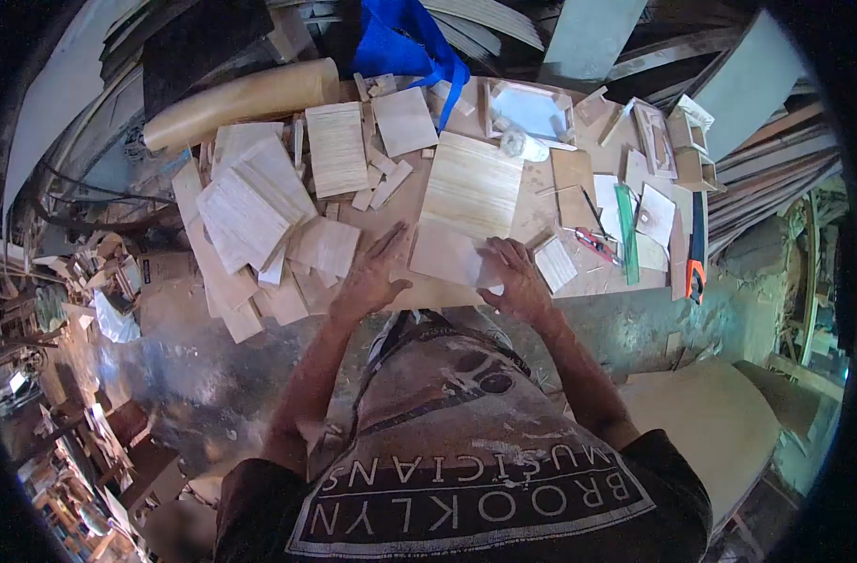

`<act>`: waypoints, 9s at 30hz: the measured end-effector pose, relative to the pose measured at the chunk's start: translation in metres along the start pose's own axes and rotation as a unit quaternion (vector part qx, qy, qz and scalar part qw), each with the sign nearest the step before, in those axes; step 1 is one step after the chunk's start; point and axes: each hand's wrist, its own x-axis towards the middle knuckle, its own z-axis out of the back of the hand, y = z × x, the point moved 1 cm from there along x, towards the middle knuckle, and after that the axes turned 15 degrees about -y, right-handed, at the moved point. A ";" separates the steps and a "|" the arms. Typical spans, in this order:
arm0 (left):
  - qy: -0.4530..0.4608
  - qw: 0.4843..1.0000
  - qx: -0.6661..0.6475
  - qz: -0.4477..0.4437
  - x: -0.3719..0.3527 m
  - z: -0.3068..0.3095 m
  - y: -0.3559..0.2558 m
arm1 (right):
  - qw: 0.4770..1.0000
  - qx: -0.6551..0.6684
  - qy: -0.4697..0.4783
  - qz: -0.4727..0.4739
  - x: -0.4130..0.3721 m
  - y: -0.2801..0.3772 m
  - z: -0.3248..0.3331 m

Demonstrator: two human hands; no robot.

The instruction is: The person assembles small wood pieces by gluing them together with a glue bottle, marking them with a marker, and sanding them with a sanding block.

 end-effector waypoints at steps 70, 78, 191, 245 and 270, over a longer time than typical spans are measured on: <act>-0.048 0.983 -0.091 0.154 -0.037 -0.055 -0.001 | 0.936 0.066 -0.111 -0.326 -0.071 0.016 -0.026; -0.056 0.992 -0.051 0.104 -0.048 -0.052 -0.001 | 0.991 -0.089 0.036 -0.094 -0.004 0.024 0.010; -0.261 0.849 -0.386 0.250 0.169 -0.272 -0.310 | 0.969 0.201 -0.127 0.069 -0.038 -0.355 0.236; -0.167 0.983 -0.059 -0.051 -0.027 -0.048 0.027 | 0.866 0.322 -0.154 -0.351 -0.044 -0.054 -0.027; -0.309 0.942 -0.129 0.008 -0.048 -0.071 0.021 | 0.760 0.447 -0.166 -0.442 -0.058 -0.042 -0.028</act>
